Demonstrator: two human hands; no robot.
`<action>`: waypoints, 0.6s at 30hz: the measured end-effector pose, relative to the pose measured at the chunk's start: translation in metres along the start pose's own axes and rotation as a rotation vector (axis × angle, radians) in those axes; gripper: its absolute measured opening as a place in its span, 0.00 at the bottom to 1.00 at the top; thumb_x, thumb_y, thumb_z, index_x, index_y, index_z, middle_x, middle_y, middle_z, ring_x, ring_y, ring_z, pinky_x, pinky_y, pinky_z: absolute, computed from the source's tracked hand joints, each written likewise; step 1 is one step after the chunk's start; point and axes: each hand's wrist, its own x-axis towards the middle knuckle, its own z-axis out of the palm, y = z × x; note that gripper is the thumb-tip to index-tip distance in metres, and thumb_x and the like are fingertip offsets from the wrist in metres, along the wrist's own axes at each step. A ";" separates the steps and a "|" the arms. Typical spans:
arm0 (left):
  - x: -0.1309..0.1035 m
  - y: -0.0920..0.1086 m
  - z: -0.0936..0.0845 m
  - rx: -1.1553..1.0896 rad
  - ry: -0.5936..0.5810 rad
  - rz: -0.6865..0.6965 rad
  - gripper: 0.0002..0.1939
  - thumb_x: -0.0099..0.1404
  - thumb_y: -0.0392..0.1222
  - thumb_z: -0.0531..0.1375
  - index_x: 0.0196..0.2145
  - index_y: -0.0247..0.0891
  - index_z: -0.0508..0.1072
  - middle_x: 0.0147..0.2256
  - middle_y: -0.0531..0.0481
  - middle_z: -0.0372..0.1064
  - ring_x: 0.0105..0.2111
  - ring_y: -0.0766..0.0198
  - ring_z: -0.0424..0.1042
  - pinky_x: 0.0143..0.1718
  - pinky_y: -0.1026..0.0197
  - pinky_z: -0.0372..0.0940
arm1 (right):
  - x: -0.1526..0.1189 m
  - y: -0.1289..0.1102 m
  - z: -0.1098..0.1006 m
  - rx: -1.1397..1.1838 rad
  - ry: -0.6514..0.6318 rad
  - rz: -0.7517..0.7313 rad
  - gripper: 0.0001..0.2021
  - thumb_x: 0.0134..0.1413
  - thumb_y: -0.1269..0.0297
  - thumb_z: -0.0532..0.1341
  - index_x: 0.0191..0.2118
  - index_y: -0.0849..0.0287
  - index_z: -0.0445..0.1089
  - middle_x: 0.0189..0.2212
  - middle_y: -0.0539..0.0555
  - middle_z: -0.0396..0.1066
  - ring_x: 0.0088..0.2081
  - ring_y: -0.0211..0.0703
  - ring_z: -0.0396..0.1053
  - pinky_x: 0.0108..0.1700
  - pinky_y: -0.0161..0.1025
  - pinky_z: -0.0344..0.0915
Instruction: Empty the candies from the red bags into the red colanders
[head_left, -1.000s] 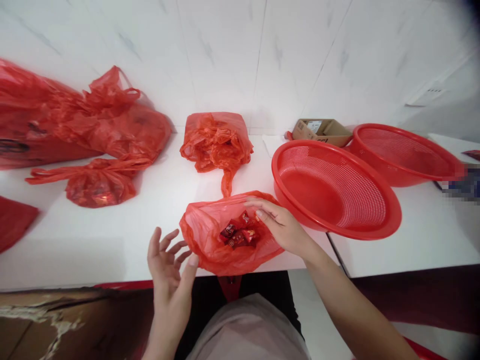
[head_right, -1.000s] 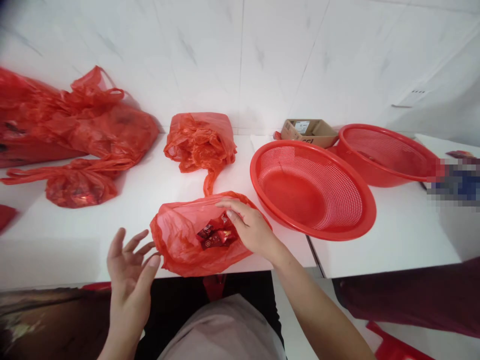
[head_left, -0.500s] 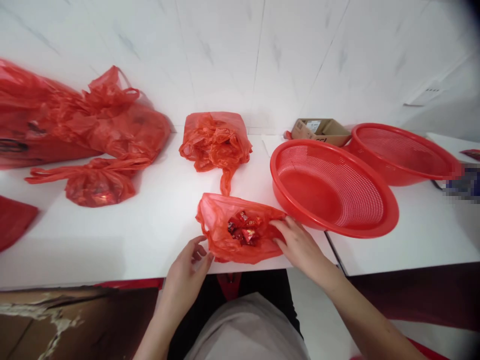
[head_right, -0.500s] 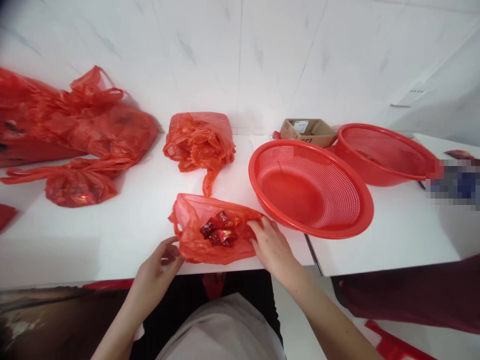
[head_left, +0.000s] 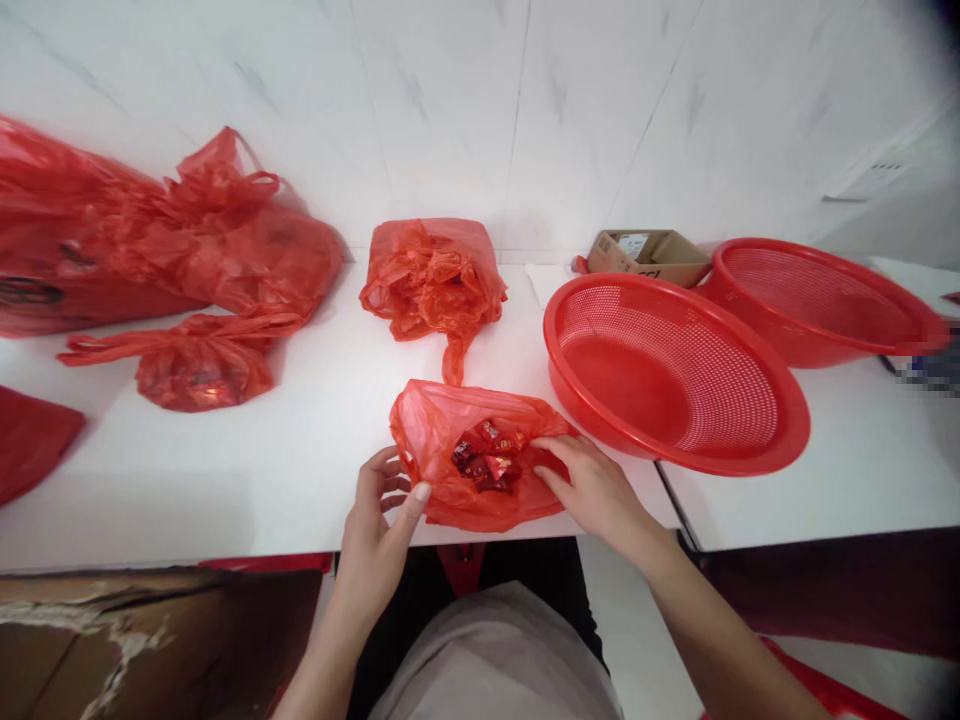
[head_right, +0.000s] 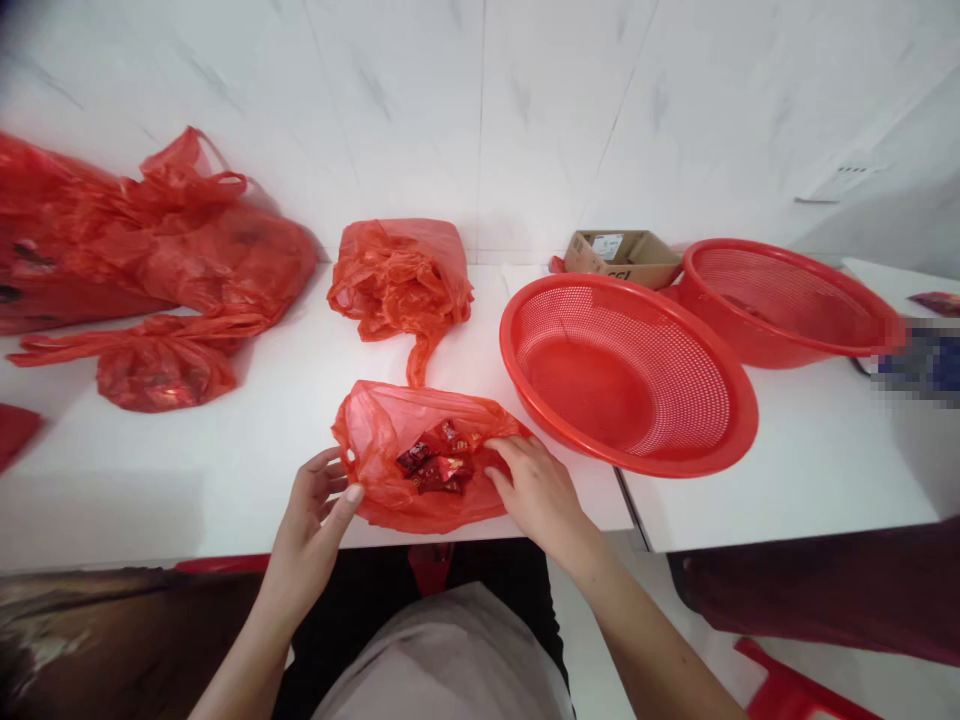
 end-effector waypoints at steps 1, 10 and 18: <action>0.002 -0.001 0.000 0.022 -0.013 -0.013 0.23 0.63 0.53 0.60 0.52 0.42 0.64 0.41 0.48 0.68 0.42 0.59 0.68 0.44 0.56 0.65 | 0.000 -0.002 0.000 0.004 0.008 0.003 0.14 0.60 0.65 0.56 0.51 0.54 0.70 0.50 0.55 0.72 0.52 0.52 0.68 0.54 0.52 0.66; 0.003 -0.004 -0.012 -0.132 -0.021 -0.020 0.10 0.63 0.48 0.62 0.38 0.39 0.72 0.33 0.53 0.71 0.34 0.66 0.69 0.39 0.64 0.65 | 0.000 -0.008 -0.007 0.072 -0.009 0.058 0.15 0.58 0.68 0.58 0.51 0.52 0.67 0.43 0.53 0.74 0.44 0.48 0.72 0.48 0.49 0.68; 0.028 0.049 -0.037 -0.389 0.133 0.097 0.08 0.57 0.44 0.69 0.35 0.41 0.77 0.32 0.55 0.75 0.34 0.67 0.71 0.39 0.66 0.66 | 0.016 -0.043 -0.080 0.539 0.152 -0.162 0.09 0.59 0.64 0.61 0.46 0.51 0.70 0.33 0.49 0.71 0.36 0.39 0.71 0.41 0.40 0.69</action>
